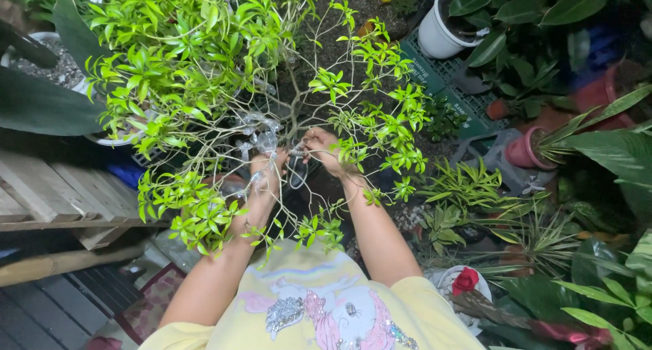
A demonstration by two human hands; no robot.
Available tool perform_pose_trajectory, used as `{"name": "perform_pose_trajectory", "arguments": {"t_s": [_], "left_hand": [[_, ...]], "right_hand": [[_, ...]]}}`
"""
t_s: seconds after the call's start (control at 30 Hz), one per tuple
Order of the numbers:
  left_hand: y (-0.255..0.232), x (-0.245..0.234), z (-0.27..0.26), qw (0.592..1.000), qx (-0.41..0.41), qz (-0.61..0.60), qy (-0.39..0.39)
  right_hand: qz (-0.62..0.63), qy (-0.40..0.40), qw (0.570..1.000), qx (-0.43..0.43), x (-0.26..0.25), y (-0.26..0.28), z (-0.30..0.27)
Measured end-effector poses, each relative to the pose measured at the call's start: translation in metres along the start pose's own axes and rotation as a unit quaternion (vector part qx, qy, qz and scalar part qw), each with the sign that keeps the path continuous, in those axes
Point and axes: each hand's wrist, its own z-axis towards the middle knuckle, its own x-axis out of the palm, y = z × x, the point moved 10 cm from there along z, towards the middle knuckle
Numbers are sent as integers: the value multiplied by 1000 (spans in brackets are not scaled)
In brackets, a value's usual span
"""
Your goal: Performing air layering on a plant branch by wrapping it with plastic and tying it with string.
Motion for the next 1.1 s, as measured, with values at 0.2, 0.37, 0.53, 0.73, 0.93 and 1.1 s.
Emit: {"name": "perform_pose_trajectory", "arguments": {"t_s": [0.2, 0.37, 0.53, 0.73, 0.93, 1.1], "left_hand": [[-42, 7, -24, 999, 21, 23, 14], [-42, 5, -19, 989, 119, 83, 28], [-127, 18, -61, 923, 265, 280, 3], [-133, 33, -72, 812, 429, 392, 63], [-129, 38, -73, 791, 440, 416, 88], [-122, 37, -67, 783, 425, 449, 65]], "right_hand": [[138, 50, 988, 56, 43, 43, -20], [110, 28, 992, 60, 22, 7, -12], [111, -15, 993, 45, 14, -4, -5], [96, -85, 991, 27, 6, -8, -3], [104, -106, 989, -6, 6, 1, -4], [99, -129, 986, -34, -5, -7, 0]]}}
